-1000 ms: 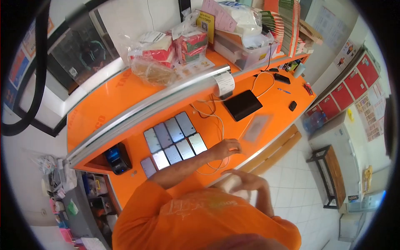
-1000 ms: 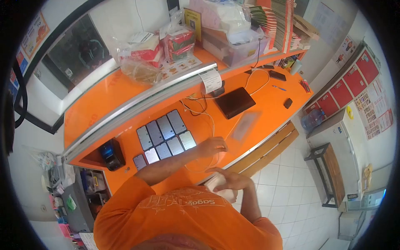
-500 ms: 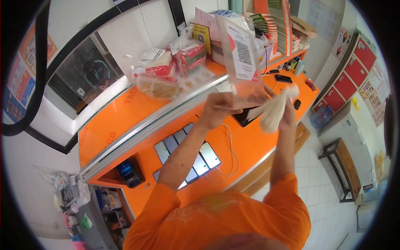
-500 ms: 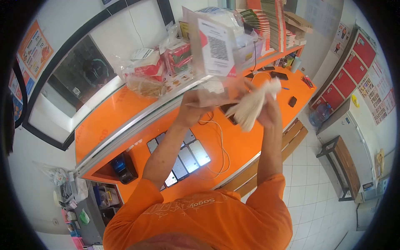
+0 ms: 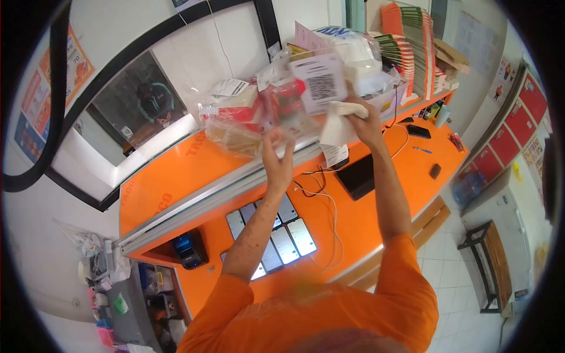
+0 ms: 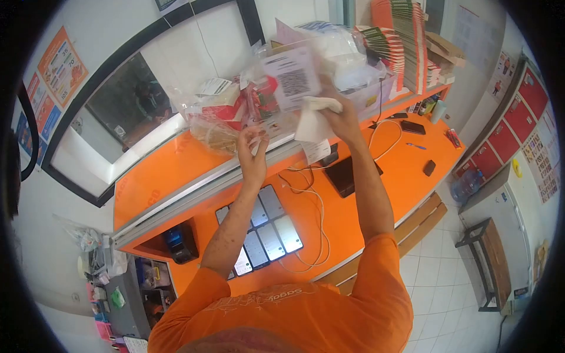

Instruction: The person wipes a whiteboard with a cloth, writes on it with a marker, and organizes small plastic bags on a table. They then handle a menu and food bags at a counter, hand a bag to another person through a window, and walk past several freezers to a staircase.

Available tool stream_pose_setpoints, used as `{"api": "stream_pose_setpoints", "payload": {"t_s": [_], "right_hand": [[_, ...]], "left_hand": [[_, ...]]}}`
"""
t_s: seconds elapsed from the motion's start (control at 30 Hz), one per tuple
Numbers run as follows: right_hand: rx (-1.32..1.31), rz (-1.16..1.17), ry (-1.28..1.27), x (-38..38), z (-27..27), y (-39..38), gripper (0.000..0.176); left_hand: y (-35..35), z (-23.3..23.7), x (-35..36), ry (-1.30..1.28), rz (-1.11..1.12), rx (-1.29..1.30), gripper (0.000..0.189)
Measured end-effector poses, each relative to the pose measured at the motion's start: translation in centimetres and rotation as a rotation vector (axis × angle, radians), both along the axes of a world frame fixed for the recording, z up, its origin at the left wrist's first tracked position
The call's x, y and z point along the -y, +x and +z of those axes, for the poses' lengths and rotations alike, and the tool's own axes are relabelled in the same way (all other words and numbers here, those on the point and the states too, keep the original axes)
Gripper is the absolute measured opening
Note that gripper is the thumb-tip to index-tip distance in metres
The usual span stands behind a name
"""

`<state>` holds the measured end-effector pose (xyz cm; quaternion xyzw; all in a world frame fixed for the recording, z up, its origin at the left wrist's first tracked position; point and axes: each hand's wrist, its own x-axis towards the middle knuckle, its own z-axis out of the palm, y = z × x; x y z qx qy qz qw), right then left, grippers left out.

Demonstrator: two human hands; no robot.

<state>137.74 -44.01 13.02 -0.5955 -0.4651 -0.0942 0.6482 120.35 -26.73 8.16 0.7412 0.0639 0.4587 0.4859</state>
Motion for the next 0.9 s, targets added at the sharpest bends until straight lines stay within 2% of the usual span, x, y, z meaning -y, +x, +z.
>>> {"api": "stream_pose_setpoints", "payload": {"t_s": [0.07,0.13,0.27,0.33,0.37,0.43,0.5,0.57,0.6,0.63,0.67,0.7,0.73,0.8,0.83,0.9], "right_hand": [[0.049,0.081,-0.074,-3.5,-0.1,1.9,0.019],[-0.107,0.217,-0.18,-6.9,-1.4,3.7,0.016],[-0.182,0.179,-0.237,-9.9,-3.2,6.7,0.018],[0.1,-0.009,-0.247,-9.8,-3.6,6.8,0.022],[0.109,0.001,-0.25,-9.5,-3.8,6.6,0.022],[0.474,-0.449,-0.223,-8.4,-4.1,5.2,0.024],[0.368,-0.532,0.045,-5.8,-1.7,0.3,0.024],[-0.151,-0.219,0.234,-3.2,-2.2,-2.9,0.029],[-0.156,-0.211,0.207,-2.2,-2.0,-4.7,0.029],[-0.303,-0.206,0.226,-1.6,-1.4,-6.8,0.033],[-0.446,-0.205,0.244,-1.3,-1.0,-8.3,0.038],[-0.441,-0.206,0.222,-1.4,-0.7,-9.3,0.038],[-0.451,-0.147,0.224,-1.4,-0.6,-10.4,0.046],[-0.43,-0.059,0.153,-1.7,0.1,-13.0,0.057],[-0.432,-0.045,0.137,-1.9,-0.1,-13.9,0.057],[-0.271,0.02,0.007,-3.5,-0.7,-16.3,0.055]], "left_hand": [[-0.3,-0.4,-0.7,0.02,0.024,-0.044,0.054],[1.6,-1.3,-2.5,-0.074,-0.007,0.004,0.058],[4.8,-0.9,-6.0,0.005,0.012,-0.091,0.063],[4.4,1.2,-5.4,0.165,-0.039,-0.45,0.067],[4.8,1.1,-5.2,0.159,-0.029,-0.444,0.067],[5.6,0.5,-4.5,0.008,-0.183,-0.487,0.067],[5.8,0.5,-3.7,0.035,-0.117,-0.462,0.062],[4.4,1.6,-2.2,0.158,-0.055,-0.353,0.06],[4.6,0.9,-2.5,0.288,-0.002,-0.298,0.059],[5.0,0.3,-2.6,0.263,0.002,-0.304,0.059],[5.2,0.0,-2.5,0.314,0.089,-0.176,0.058],[4.9,0.0,-2.0,0.365,0.178,-0.044,0.057],[4.0,-0.2,-1.5,0.343,0.181,-0.045,0.057],[0.2,1.6,-0.4,-0.22,-0.32,-0.055,0.055],[-1.9,2.4,0.3,-0.233,-0.304,-0.052,0.055],[-7.4,2.9,1.3,-0.51,-0.681,-0.287,0.057]]}}
